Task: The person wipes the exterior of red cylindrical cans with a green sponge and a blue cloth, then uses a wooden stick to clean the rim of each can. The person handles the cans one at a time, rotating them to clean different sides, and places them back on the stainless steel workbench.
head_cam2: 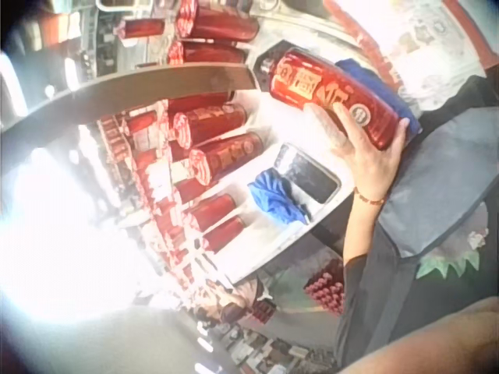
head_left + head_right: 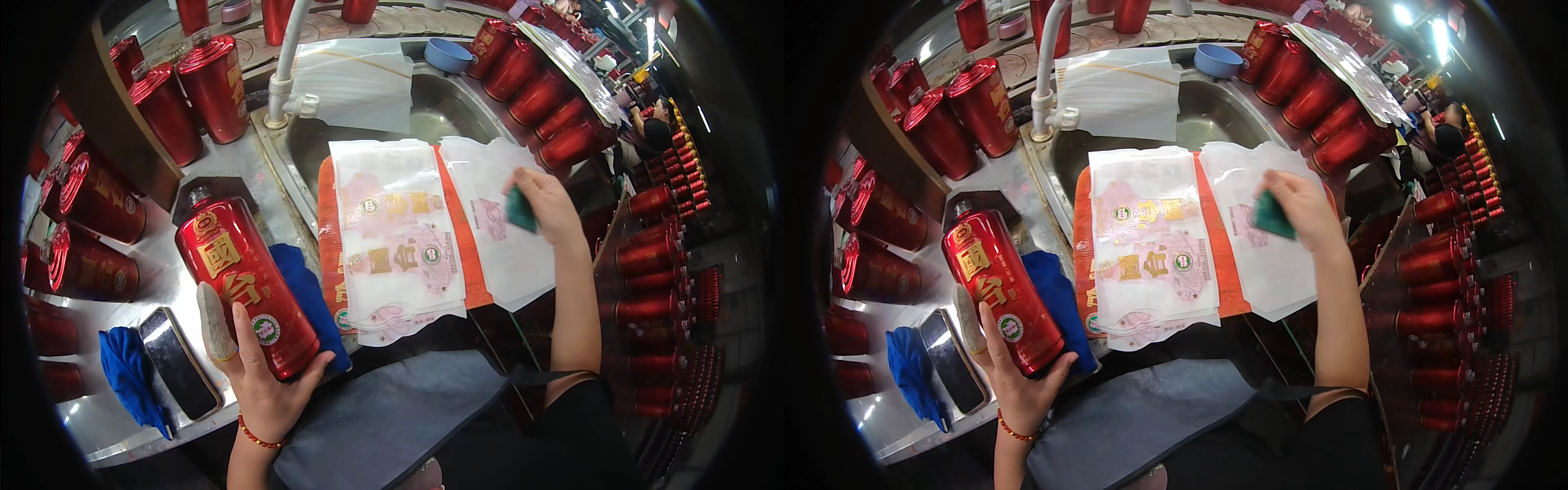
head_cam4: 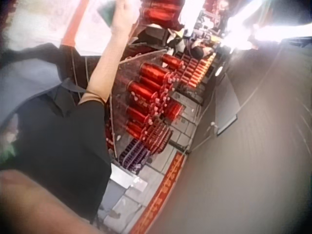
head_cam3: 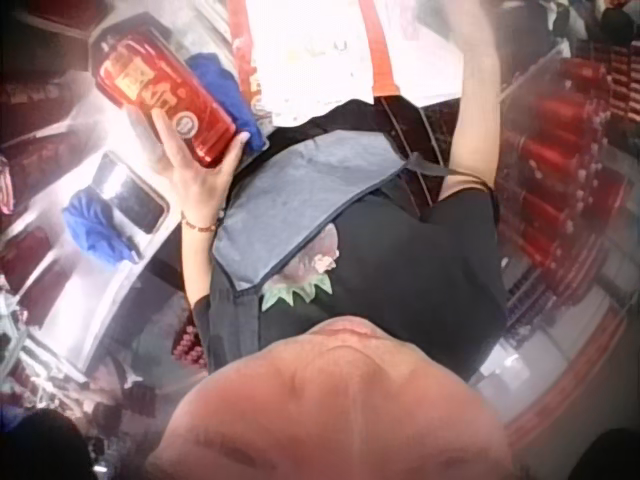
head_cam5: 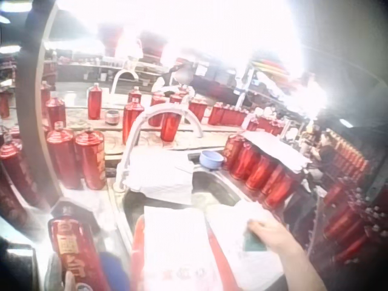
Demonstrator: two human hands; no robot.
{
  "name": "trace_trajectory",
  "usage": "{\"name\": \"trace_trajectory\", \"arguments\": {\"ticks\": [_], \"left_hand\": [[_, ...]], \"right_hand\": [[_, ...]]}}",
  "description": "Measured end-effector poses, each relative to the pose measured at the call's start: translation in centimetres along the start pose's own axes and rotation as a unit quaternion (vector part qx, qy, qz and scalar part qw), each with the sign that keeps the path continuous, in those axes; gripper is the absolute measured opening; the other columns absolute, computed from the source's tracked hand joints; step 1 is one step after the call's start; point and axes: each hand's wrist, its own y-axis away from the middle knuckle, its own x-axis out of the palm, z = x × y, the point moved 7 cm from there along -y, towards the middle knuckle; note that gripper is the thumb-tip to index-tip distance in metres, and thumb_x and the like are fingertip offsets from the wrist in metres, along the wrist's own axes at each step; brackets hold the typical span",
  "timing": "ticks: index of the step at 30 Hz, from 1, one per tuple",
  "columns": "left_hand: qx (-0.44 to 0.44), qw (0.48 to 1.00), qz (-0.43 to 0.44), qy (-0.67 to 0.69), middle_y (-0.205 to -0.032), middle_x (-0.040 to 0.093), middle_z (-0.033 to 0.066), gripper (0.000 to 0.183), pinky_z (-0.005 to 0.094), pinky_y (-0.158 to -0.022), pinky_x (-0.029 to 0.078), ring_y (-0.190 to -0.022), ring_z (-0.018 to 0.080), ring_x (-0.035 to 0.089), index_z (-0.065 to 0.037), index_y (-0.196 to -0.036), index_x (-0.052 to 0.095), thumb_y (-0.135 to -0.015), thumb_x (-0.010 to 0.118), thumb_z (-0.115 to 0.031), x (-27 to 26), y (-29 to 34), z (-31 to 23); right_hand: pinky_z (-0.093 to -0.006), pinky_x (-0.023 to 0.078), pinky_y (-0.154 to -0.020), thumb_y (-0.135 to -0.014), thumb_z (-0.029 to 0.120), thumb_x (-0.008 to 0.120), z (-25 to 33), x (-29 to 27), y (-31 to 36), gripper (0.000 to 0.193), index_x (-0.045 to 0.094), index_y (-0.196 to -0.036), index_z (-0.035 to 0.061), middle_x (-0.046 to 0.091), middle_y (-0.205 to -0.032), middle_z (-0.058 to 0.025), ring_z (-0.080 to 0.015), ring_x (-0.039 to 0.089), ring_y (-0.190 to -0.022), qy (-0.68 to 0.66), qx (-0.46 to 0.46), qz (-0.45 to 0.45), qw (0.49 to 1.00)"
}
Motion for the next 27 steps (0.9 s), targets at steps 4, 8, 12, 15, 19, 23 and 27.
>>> {"name": "trace_trajectory", "arguments": {"ticks": [4,8,12,15,19,23,27], "left_hand": [[-0.007,1.0,-0.006,-0.007,-0.159,0.026,0.0294,0.126,0.0541,-0.12,0.03,-0.147,0.0501,0.027,-0.003,-0.162,0.021,-0.065,0.099,-0.027,0.5,0.2,0.4],[-0.023,1.0,0.003,-0.002,-0.158,0.029,0.0288,0.125,0.0538,-0.12,0.029,-0.148,0.0497,0.027,-0.003,-0.162,0.022,-0.065,0.099,-0.027,0.8,0.7,1.1],[-0.029,0.999,0.013,-0.015,-0.161,0.023,0.0285,0.125,0.0537,-0.122,0.026,-0.149,0.0497,0.024,-0.004,-0.162,0.024,-0.063,0.099,-0.027,0.6,0.7,1.2],[-0.032,0.999,0.002,-0.023,-0.163,0.02,0.0287,0.126,0.0535,-0.122,0.025,-0.151,0.0494,0.022,-0.006,-0.162,0.026,-0.062,0.1,-0.027,0.4,0.2,0.7],[-0.033,0.999,0.001,-0.007,-0.165,0.016,0.0293,0.122,0.052,-0.122,0.025,-0.152,0.0486,0.021,-0.007,-0.16,0.028,-0.062,0.099,-0.027,0.7,0.2,1.3],[0.024,0.999,-0.014,-0.029,-0.167,0.014,0.0284,0.122,0.051,-0.124,0.023,-0.153,0.0472,0.019,-0.008,-0.161,0.027,-0.064,0.098,-0.028,0.2,-0.6,-0.2],[0.021,0.999,-0.02,-0.029,-0.161,0.023,0.0291,0.116,0.0577,-0.116,0.032,-0.144,0.0505,0.027,-0.007,-0.156,0.036,-0.064,0.098,-0.038,0.0,-0.6,-0.4]], "right_hand": [[-0.0277,0.046,-0.06,-0.093,0.035,0.075,-3.3,-5.2,0.5,0.035,0.074,-0.082,0.0019,0.063,-0.065,-0.001,-0.0086,0.056,-0.061,0.254,0.062,-0.065,0.963],[-0.0301,0.048,-0.064,-0.072,0.035,0.091,-4.7,-5.5,0.4,0.045,0.073,-0.098,0.0029,0.064,-0.071,-0.0036,-0.0132,0.059,-0.065,0.362,0.073,-0.062,0.927],[-0.0315,0.049,-0.067,-0.069,0.035,0.093,-5.1,-6.2,-2.4,0.06,0.067,-0.113,0.0045,0.063,-0.076,-0.0034,-0.0156,0.061,-0.071,0.417,0.062,-0.059,0.905],[-0.0323,0.049,-0.07,-0.068,0.036,0.093,-4.4,-6.0,-5.3,0.068,0.065,-0.122,0.0055,0.063,-0.081,-0.0048,-0.0175,0.061,-0.074,0.417,0.033,-0.03,0.908],[-0.0319,0.05,-0.072,-0.067,0.037,0.094,-3.0,-4.9,-9.6,0.085,0.06,-0.14,0.0095,0.064,-0.087,-0.0074,-0.0187,0.062,-0.078,0.377,0.017,0.035,0.926],[-0.0311,0.051,-0.082,-0.068,0.04,0.095,-3.4,-4.0,-13.1,0.093,0.056,-0.148,0.014,0.066,-0.096,-0.009,-0.0192,0.063,-0.089,0.386,0.026,0.145,0.911],[-0.0305,0.051,-0.081,-0.07,0.044,0.094,-3.7,-3.0,-15.4,0.081,0.066,-0.138,0.0104,0.069,-0.106,-0.0092,-0.018,0.064,-0.093,0.403,0.085,0.205,0.888]]}}
